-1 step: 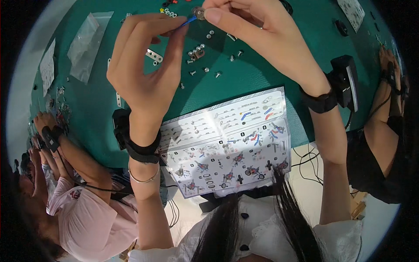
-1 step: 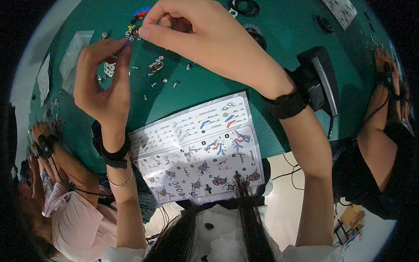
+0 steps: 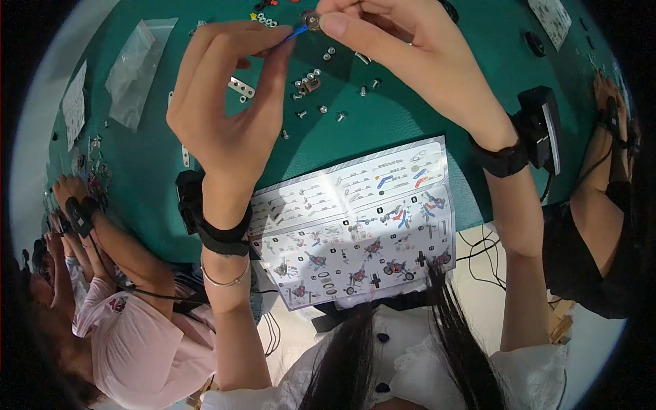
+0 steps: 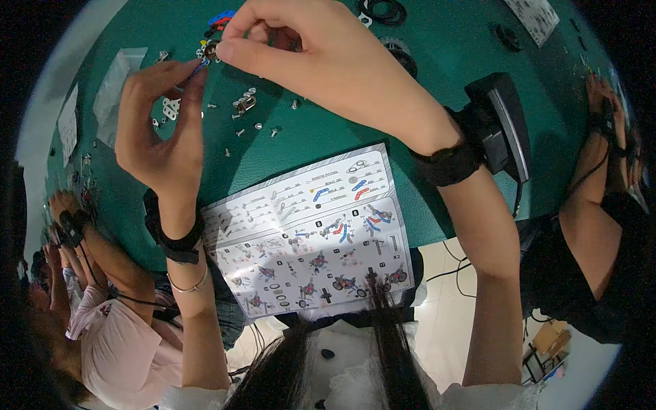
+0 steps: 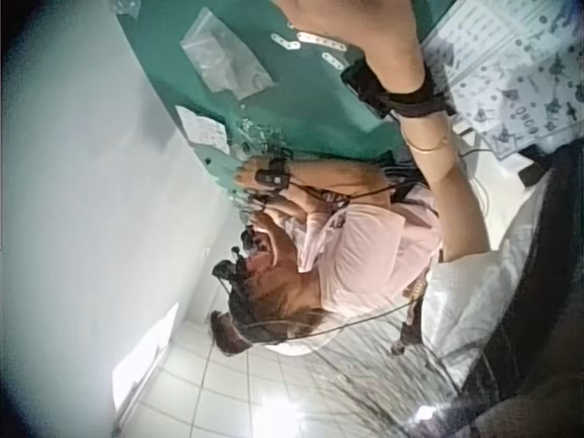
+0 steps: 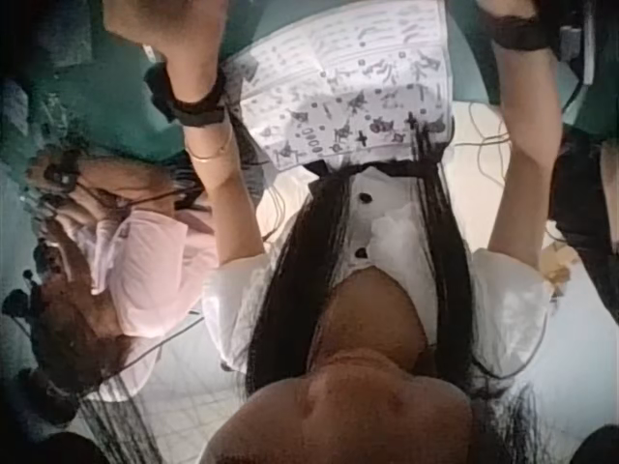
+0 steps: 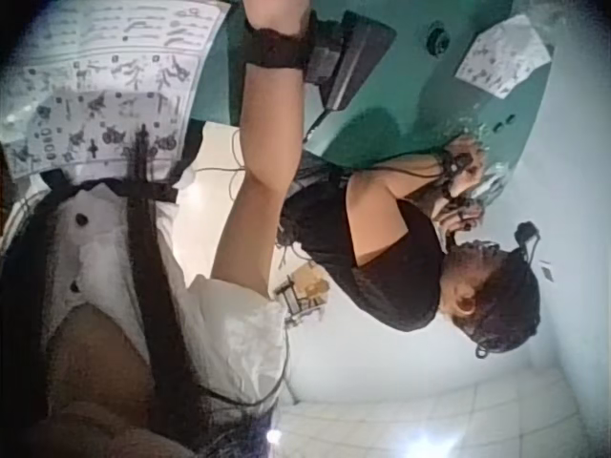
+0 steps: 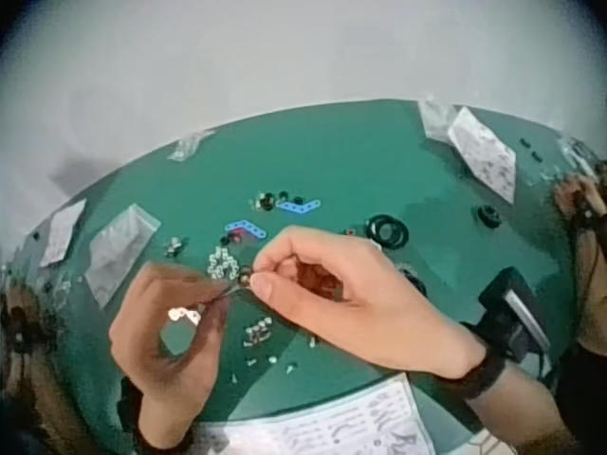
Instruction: Assemble small metal and plastic components according to an instruction manual.
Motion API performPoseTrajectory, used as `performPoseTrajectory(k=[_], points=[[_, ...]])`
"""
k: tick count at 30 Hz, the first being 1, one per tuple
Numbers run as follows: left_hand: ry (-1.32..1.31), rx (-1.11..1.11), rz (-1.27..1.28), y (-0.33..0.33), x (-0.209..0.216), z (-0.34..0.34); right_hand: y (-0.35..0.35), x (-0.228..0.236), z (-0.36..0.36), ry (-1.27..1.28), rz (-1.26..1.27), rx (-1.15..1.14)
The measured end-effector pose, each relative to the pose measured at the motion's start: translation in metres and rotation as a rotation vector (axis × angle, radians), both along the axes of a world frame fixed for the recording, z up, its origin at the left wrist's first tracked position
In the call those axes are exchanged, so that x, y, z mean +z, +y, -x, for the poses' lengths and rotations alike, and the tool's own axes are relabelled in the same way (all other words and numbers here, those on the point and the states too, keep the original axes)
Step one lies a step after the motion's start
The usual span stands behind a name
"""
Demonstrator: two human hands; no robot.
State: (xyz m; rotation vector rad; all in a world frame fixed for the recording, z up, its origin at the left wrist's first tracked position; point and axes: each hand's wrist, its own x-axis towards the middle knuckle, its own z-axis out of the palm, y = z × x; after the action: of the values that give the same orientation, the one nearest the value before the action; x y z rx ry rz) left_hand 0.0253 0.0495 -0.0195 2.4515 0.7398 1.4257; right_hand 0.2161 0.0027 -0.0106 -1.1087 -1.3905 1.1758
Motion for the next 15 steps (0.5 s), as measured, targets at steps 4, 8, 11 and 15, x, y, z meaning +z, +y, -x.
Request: performPoseTrajectory(k=[4, 8, 11, 15], points=[[-0.064, -0.006, -0.036, 0.003, -0.0015, -0.001, 0.0023, -0.0036, 0.0008, 0.016, -0.105, 0.013], [-0.086, -0.027, -0.059, 0.0063, -0.0047, -0.0012, 0.0034, -0.0096, -0.0002, 0.076, -0.14, 0.041], [-0.082, -0.039, -0.075, 0.0051, -0.0034, 0.0004, 0.0036, -0.0078, 0.0011, 0.058, -0.123, 0.049], [0.013, -0.026, -0.032, 0.0002, 0.0003, 0.0019, 0.0031, -0.0043, -0.0009, 0.061, -0.1, 0.058]])
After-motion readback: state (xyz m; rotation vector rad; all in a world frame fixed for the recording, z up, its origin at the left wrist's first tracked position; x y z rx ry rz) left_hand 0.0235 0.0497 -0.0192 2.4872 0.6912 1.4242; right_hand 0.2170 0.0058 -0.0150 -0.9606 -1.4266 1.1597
